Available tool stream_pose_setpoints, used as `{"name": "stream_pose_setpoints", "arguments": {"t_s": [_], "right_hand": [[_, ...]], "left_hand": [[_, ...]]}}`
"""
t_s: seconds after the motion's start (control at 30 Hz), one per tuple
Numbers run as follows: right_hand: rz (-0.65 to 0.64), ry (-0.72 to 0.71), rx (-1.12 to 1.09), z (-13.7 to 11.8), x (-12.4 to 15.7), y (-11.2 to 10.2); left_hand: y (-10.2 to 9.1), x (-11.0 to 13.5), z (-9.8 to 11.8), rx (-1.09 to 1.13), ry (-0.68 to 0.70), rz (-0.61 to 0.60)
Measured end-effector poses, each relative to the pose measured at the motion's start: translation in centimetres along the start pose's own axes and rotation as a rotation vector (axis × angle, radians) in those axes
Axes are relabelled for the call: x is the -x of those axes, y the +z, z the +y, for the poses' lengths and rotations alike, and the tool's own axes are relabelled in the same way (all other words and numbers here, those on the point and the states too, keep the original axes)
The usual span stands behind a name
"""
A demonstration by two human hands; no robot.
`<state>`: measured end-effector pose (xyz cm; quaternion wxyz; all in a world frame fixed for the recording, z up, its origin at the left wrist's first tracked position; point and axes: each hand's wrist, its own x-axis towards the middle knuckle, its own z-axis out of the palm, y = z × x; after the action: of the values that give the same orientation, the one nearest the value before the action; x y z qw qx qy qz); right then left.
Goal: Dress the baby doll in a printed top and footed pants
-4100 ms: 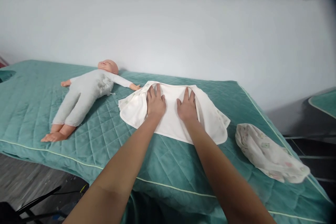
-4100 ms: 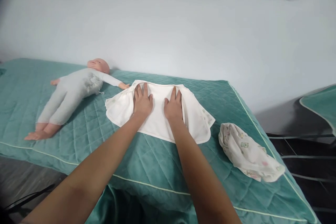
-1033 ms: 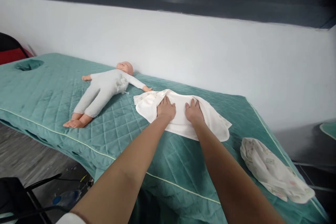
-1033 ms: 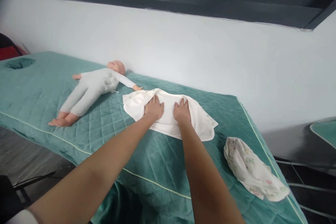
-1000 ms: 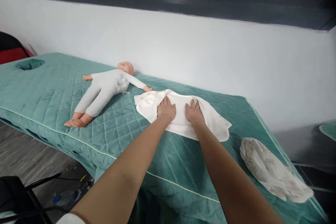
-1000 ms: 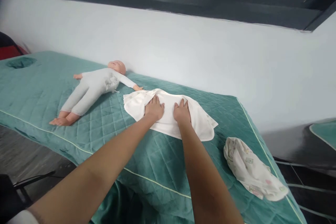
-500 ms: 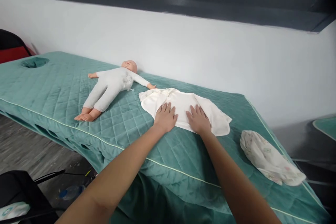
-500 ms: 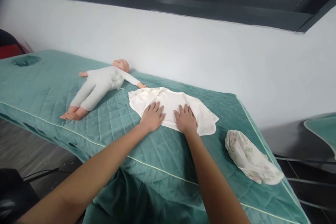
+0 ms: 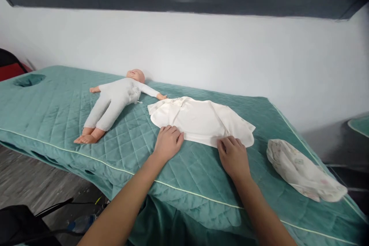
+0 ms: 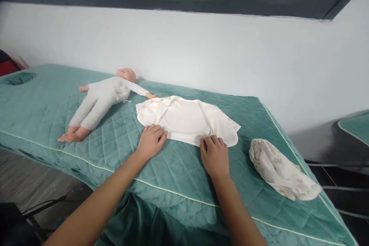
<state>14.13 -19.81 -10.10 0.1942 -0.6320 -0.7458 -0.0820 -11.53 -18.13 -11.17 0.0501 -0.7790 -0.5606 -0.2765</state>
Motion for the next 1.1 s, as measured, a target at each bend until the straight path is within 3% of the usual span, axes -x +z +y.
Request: {"name": "stream_pose_setpoints", "arguments": {"t_s": [0.3, 0.47, 0.63, 0.8, 0.87, 0.97, 1.1], "right_hand": [[0.011, 0.019, 0.098, -0.5, 0.3, -0.1], [0.045, 0.032, 0.109, -0.5, 0.5, 0.0], [0.107, -0.010, 0.045, -0.1, 0.7, 0.1], [0.179, -0.064, -0.033, 0.1, 0.8, 0.3], [0.208, -0.079, -0.064, 0.2, 0.7, 0.3], [0.244, -0.103, -0.132, 0.0, 0.8, 0.1], [0.233, -0.133, -0.299, -1.1, 0.5, -0.2]], "left_hand": [[0.6, 0.2, -0.3, 0.027, -0.027, 0.057], [0.9, 0.0, -1.6, 0.276, -0.206, 0.152], [1.0, -0.5, -4.5, 0.581, -0.541, 0.346], [0.0, -1.4, -9.4, 0.383, -0.646, 0.574], [-0.5, -1.9, -11.4, 0.270, -0.751, 0.517], [-0.9, -3.0, -13.6, 0.107, -0.852, 0.305], [-0.5, -4.2, -14.8, -0.005, -0.764, 0.098]]}}
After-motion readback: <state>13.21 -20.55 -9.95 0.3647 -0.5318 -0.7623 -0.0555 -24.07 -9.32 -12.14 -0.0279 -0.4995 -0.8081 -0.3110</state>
